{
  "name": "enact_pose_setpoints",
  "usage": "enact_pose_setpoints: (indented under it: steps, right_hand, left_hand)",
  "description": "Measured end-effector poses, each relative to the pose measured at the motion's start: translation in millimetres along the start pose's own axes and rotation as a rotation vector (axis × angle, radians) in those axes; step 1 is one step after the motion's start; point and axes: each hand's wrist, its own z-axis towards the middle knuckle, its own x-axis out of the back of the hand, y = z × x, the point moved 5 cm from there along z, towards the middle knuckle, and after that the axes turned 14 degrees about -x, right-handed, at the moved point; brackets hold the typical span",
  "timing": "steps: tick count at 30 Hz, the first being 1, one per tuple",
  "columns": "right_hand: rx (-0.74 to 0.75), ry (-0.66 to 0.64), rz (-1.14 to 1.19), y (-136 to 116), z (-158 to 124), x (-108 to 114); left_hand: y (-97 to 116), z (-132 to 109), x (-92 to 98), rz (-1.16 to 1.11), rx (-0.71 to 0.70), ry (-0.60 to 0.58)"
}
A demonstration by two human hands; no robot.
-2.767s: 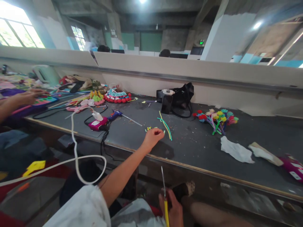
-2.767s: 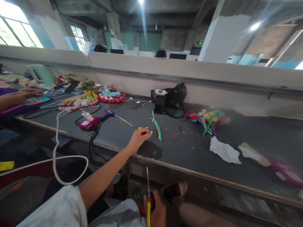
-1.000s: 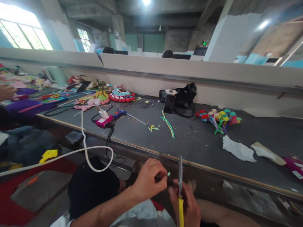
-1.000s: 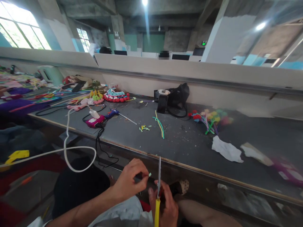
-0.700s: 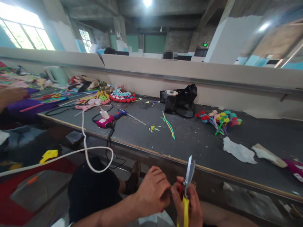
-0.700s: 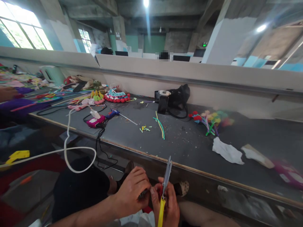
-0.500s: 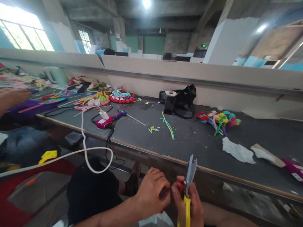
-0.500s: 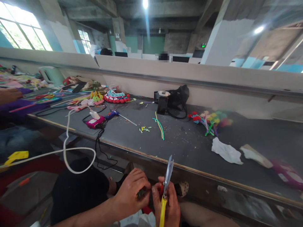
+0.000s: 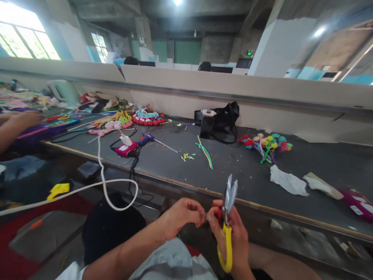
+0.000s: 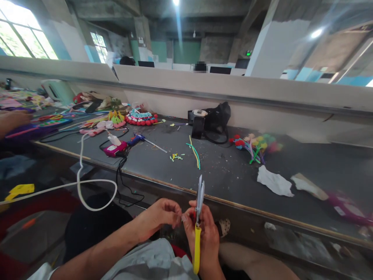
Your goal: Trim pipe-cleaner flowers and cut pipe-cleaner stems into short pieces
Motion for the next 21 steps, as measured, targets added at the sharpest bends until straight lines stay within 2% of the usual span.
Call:
enact_pose_setpoints:
  steps: [2, 4, 6, 9, 16, 21]
  right_hand:
    - [0.03, 0.022, -0.002, -0.9, 1.7, 0.2]
    - [0.039, 0.067, -0.02, 3.1, -1.3, -1.5]
    - [0.077, 0.121, -0.052, 9.1, -9.3, -5.3]
    - [0.141, 0.159, -0.105, 18.9, -24.9, -14.0]
    - [0.182, 0.134, -0.152, 28.2, -42.8, -25.6]
    - [0.184, 0.134, -0.145, 31.3, -45.5, -26.3]
  left_hand:
    - [3.1, 0.3, 0.3, -0.033, -0.052, 0.05]
    - [11.6, 0.2, 2.6, -0.041, -0.172, 0.14]
    - [23.0, -0.9, 4.9, -0.03, -0.308, 0.235]
    - [36.3, -2.3, 5.1, -0.025, -0.429, 0.338]
    - [38.8, -2.9, -2.1, -0.126, -0.538, 0.419]
    - [31.5, -1.9, -3.1, -0.148, -0.554, 0.407]
